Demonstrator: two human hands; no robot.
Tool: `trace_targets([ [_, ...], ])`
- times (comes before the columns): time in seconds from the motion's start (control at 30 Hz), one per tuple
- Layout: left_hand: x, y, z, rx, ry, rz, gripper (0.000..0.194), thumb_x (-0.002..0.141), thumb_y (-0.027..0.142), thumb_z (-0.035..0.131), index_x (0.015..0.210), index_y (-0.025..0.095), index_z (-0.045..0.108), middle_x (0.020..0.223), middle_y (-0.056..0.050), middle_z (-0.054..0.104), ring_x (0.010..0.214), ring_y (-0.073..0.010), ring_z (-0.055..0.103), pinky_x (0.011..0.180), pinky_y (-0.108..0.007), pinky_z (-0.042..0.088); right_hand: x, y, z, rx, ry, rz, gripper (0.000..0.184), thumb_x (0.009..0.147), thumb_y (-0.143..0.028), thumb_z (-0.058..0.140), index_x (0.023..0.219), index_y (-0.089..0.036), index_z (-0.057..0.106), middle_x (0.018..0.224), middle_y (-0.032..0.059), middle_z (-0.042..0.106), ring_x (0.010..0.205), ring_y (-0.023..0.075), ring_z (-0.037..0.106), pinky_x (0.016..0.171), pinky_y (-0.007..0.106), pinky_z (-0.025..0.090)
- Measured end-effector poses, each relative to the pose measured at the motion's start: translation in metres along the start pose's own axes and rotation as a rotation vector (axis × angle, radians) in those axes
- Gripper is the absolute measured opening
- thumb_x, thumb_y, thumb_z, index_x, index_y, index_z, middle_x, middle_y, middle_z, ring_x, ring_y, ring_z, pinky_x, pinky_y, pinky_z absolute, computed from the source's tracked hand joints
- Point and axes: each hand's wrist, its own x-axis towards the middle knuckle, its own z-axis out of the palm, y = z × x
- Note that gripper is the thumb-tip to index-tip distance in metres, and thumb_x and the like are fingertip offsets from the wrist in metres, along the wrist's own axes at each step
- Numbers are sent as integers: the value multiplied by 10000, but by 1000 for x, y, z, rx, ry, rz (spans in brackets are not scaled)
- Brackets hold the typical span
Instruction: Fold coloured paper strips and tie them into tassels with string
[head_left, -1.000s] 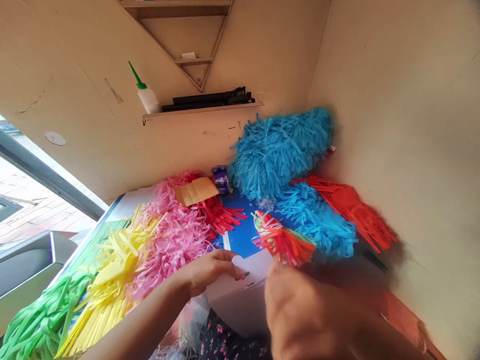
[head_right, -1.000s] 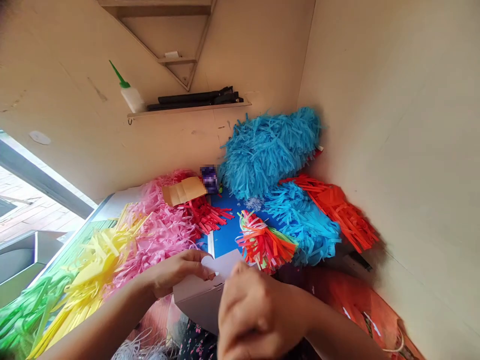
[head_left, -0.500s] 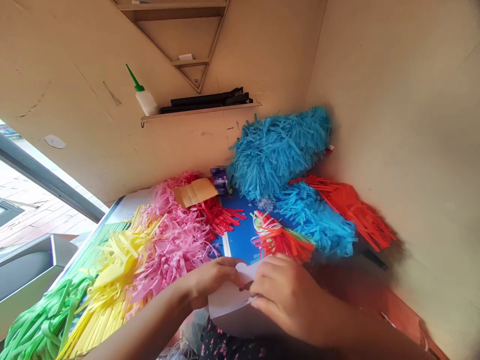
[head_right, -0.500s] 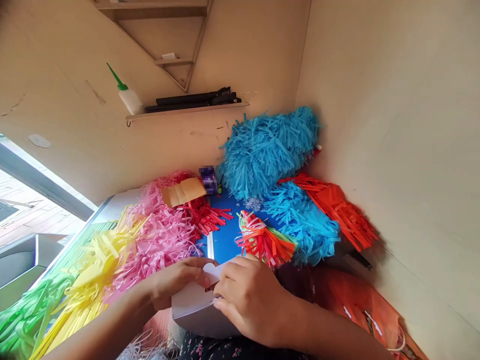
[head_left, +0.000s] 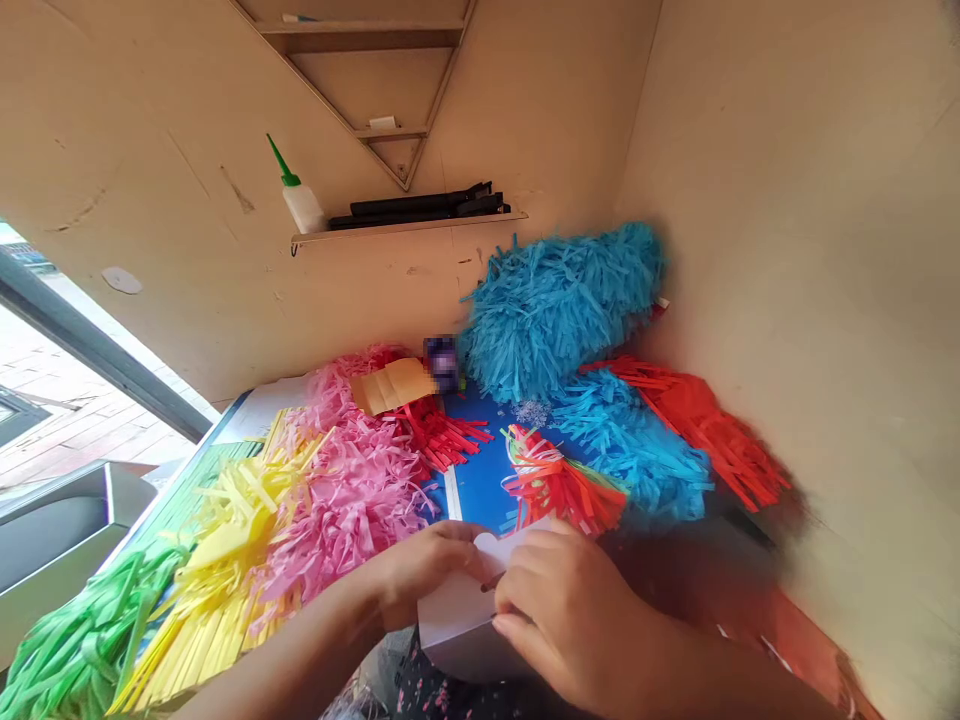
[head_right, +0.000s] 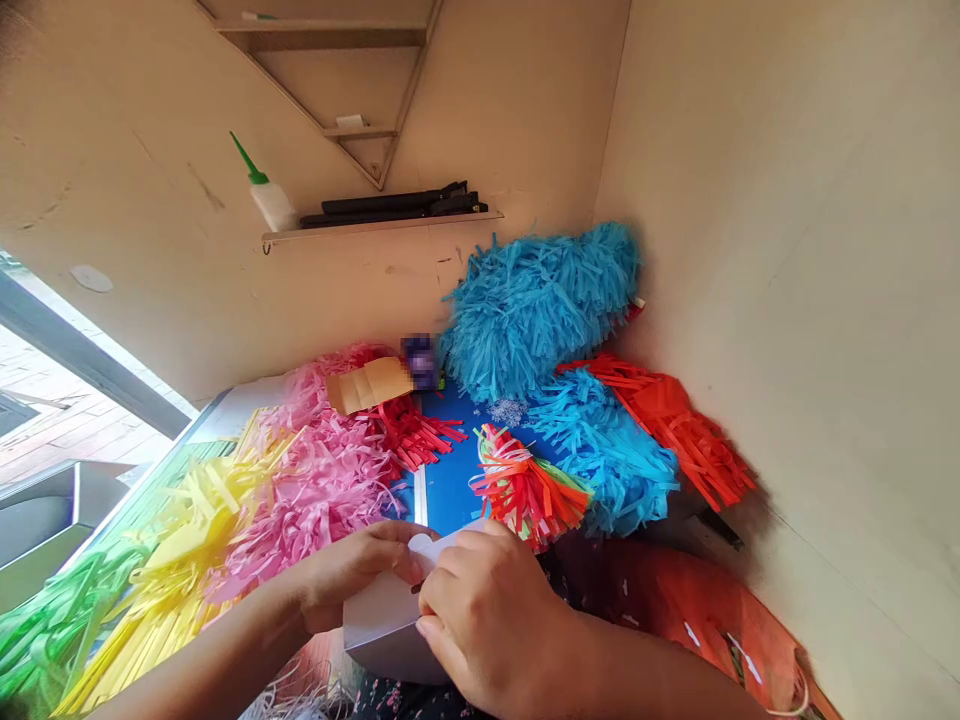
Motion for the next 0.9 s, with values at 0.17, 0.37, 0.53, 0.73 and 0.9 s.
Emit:
trace_targets([
  [0.17, -2, -1, -3, -42, -20, 18, 290, 501, 227, 698, 783, 167, 674, 566, 36, 633, 452, -97, 512, 437, -208, 330, 1, -2, 2, -5, 30, -79, 130, 882, -164, 593, 755, -179, 573, 820, 7, 667, 760, 176, 568, 709, 327, 350],
  [0.37, -4, -3, -2, -31, -12, 21, 311, 507, 222, 715, 811, 165, 685, 576, 36, 642, 465, -105, 530, 454, -217, 337, -3, -5, 5, -21, 55, -74, 94, 896, -165, 546, 808, -180, 577, 817, 24, 660, 770, 190, 562, 739, 335, 369],
  [0.53, -4, -6, -2, -30, 8, 26, 326, 511, 224, 702, 832, 172, 683, 584, 42, 643, 467, -99, 521, 448, -211, 320, -4, -4, 16, -46, 151, -49, 93, 890, -149, 535, 804, -182, 549, 802, 33, 636, 734, 193, 539, 724, 336, 380],
  [0.73, -6, -5, -1, -21, 17, 21, 368, 499, 224, 703, 863, 175, 677, 592, 43, 650, 460, -99, 523, 443, -211, 316, -3, -3, 21, 30, 318, -44, 174, 947, -143, 504, 779, -187, 508, 735, 8, 611, 678, 160, 526, 679, 296, 374],
  [0.9, -7, -2, 2, -11, 12, 30, 346, 497, 242, 711, 834, 170, 676, 585, 45, 642, 465, -91, 518, 452, -204, 325, -7, -3, 13, -37, 171, 4, 86, 908, -197, 617, 840, -180, 567, 851, 32, 649, 768, 198, 542, 724, 333, 382],
])
